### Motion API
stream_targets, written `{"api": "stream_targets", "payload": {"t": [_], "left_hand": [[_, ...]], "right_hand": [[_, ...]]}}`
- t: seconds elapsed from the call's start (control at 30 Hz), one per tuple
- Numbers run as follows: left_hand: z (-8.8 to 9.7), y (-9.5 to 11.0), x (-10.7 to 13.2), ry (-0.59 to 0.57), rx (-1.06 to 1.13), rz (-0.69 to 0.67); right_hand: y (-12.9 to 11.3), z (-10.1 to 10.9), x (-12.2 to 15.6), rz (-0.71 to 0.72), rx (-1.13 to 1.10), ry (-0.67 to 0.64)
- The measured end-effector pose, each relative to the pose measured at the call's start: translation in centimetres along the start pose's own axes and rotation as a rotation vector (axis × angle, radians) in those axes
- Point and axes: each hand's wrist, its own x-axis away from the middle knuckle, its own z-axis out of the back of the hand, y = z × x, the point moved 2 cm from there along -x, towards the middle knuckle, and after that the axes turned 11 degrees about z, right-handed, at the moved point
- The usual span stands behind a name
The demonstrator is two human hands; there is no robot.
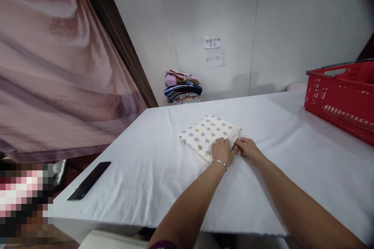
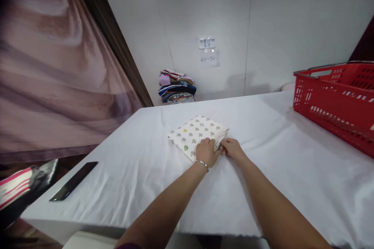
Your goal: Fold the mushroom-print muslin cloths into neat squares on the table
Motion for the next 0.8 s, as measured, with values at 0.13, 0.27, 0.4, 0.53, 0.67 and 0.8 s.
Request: {"api": "stream_targets", "payload": {"t": [0.13, 0.27, 0.4, 0.53, 0.67, 0.8], "left_hand": [[0.3, 0.2, -0.5, -0.046, -0.032, 0.013], [0.4, -0.1, -1.0, -0.073, -0.031, 0.042], [-0.1, 0.0, -0.9, -0.056, -0.057, 0.012], [-0.7, 0.2, -0.6, -0.02, -0.078, -0.034], [-0.6, 0.1, -1.0, -0.025, -0.074, -0.066], [0.1, -0.1, -1.3, -0.011, -0.069, -0.077]], "right_hand": [[-0.2, 0.1, 0.0, -0.01, -0.012, 0.016], [0.1, 0.7, -0.1, -0.054, -0.025, 0.077], [0.4, 0.8, -0.4, -0.118, -0.02, 0.099], [0.2, 0.5, -0.7, -0.164, -0.019, 0.084], [-0.1, 0.3, -1.0, -0.193, -0.032, 0.063], [-0.3, 0.4, -0.9, -0.165, -0.065, 0.053]]}}
